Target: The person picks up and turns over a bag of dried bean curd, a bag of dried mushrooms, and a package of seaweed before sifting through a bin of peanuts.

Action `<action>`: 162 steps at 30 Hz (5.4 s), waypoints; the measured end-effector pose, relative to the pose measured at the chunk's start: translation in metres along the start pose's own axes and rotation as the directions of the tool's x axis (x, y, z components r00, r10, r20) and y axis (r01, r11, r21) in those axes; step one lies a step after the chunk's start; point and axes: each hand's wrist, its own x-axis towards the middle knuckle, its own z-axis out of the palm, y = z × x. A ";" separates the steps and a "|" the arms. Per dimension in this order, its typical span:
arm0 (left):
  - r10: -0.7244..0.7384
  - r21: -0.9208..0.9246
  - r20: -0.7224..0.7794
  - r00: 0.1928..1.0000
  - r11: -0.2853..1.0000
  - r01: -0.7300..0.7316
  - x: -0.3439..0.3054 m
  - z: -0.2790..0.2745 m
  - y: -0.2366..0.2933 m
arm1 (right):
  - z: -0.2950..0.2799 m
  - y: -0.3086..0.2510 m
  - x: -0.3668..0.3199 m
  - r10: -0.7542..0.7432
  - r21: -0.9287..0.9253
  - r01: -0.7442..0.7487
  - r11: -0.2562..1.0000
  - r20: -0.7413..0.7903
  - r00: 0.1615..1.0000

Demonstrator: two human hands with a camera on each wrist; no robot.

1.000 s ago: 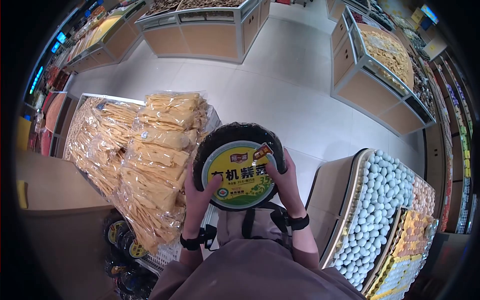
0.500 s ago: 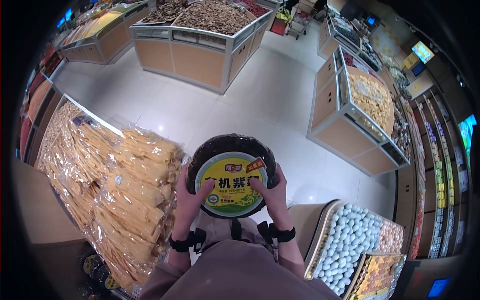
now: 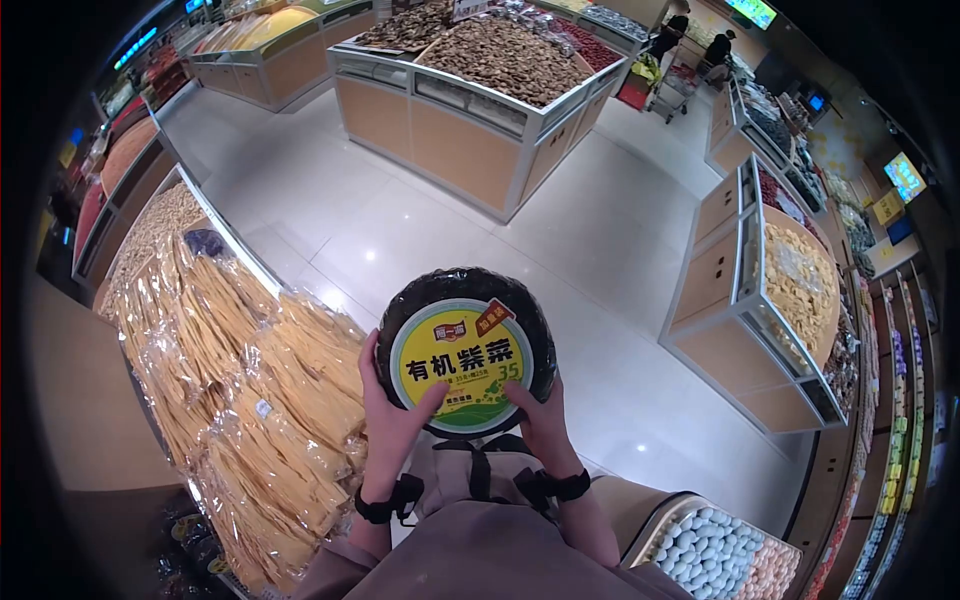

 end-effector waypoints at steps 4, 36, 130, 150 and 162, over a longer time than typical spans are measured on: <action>0.265 0.702 0.165 0.950 0.645 -0.302 -0.003 0.010 -0.005 | 0.029 -0.002 0.043 0.018 0.077 -0.019 0.997 0.006 1.000; -0.257 -0.603 -0.381 0.888 0.797 -0.028 0.118 0.152 -0.076 | 0.000 -0.078 0.332 0.018 -0.399 0.294 0.869 0.618 0.786; -0.167 -0.169 -0.884 0.437 0.985 0.035 0.711 -0.330 -0.067 | 0.682 0.177 0.811 0.269 -0.345 0.190 0.919 0.902 0.339; -0.041 -0.010 -0.916 0.400 0.997 0.080 0.828 -0.527 -0.043 | 0.889 0.276 0.874 0.281 -0.359 0.277 0.891 0.917 0.284; -0.026 -0.025 -0.999 0.019 1.000 0.017 0.767 -0.559 -0.067 | 0.958 0.351 0.827 0.496 -0.376 0.466 0.801 0.853 -0.164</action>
